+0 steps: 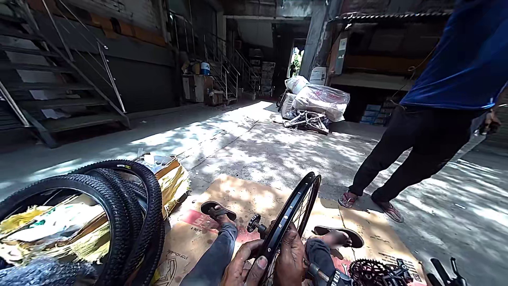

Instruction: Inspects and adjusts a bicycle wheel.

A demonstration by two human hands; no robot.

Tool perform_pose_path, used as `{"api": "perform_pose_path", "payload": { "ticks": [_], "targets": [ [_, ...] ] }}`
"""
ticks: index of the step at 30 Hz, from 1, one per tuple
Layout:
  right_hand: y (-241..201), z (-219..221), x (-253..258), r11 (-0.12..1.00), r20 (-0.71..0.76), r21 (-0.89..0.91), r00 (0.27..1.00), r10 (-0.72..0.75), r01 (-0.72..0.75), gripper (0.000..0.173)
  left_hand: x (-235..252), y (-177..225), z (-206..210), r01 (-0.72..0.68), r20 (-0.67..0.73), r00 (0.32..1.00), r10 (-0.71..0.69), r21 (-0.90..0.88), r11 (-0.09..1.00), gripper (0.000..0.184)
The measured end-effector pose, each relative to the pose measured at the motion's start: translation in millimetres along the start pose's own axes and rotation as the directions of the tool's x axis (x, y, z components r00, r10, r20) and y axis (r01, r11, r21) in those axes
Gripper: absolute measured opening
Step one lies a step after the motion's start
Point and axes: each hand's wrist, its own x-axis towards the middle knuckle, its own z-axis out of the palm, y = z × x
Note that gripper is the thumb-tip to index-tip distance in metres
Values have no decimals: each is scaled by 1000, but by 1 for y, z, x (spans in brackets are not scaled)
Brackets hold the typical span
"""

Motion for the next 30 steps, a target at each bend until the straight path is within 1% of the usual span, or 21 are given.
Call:
{"api": "perform_pose_path", "payload": {
  "ticks": [1, 2, 3, 5, 6, 7, 8, 10, 11, 13, 14, 15, 17, 19, 21, 24, 27, 28, 30],
  "targets": [
    [-4, 1, 4, 996, 13, 45, 997, 71, -72, 43, -1, 0, 0, 2, -1, 1000, -2, 0, 1000, 40],
    [-10, -3, 12, 980, 90, 99, 983, 162, -171, 40, -1, 1, -1, 2, -1, 1000, -2, 2, 1000, 39],
    [-16, -9, 22, 947, 213, 142, 943, 254, -287, 37, -1, 1, -2, -4, 0, 1000, 4, 3, 1000, 40],
    [-21, -24, 42, 857, 449, 138, 802, 393, -497, 31, -1, 0, -3, -18, 12, 1000, 18, -4, 1000, 42],
    [-20, -28, 49, 839, 505, 111, 758, 413, -532, 29, 0, 0, -2, -19, 14, 1000, 19, -10, 1000, 41],
    [-19, -29, 50, 849, 499, 104, 765, 406, -519, 29, 2, -1, -1, -16, 12, 1000, 16, -18, 1000, 40],
    [-18, -26, 47, 875, 437, 116, 815, 380, -471, 29, 4, 1, 0, -8, 10, 1000, 9, -21, 1000, 39],
    [-15, -16, 36, 937, 255, 100, 919, 300, -334, 30, 7, 5, 2, 5, 9, 1000, -5, -17, 1000, 38],
    [-12, -14, 31, 950, 183, 82, 942, 281, -300, 30, 8, 6, 3, 10, 12, 1000, -10, -15, 1000, 38],
    [-5, -20, 21, 943, 133, 94, 943, 305, -318, 30, 5, 6, 4, 17, 17, 1000, -17, -14, 1000, 38],
    [-1, -26, 16, 940, 145, 121, 942, 302, -320, 29, 4, 6, 4, 10, 23, 1000, -10, -9, 1000, 39],
    [2, -33, 12, 940, 171, 153, 945, 279, -305, 29, 5, 5, 3, -3, 30, 1000, 3, -2, 1000, 40],
    [6, -44, 10, 941, 219, 224, 954, 206, -255, 20, 10, 4, 1, -28, 41, 999, 28, -3, 1000, 42],
    [6, -45, 8, 933, 228, 292, 963, 147, -211, 14, 10, 5, 1, -18, 46, 999, 18, -7, 1000, 42],
    [1, -36, 10, 922, 203, 336, 971, 128, -192, 18, 7, 5, 2, 4, 42, 999, -4, -8, 1000, 41],
    [-9, -22, 17, 909, 158, 336, 966, 205, -248, 29, 6, 4, 2, 12, 25, 1000, -11, -13, 1000, 39],
    [-22, -11, 25, 862, 108, 304, 914, 392, -405, 30, 5, 3, 2, 13, 15, 1000, -12, -25, 1000, 40],
    [-24, -8, 27, 857, 102, 285, 902, 419, -430, 30, 5, 3, 2, 17, 3, 1000, -17, -29, 999, 39],
    [-22, -8, 30, 864, 128, 260, 903, 411, -431, 29, 6, 5, 0, 12, -22, 1000, -13, -42, 999, 37]
  ]
}}
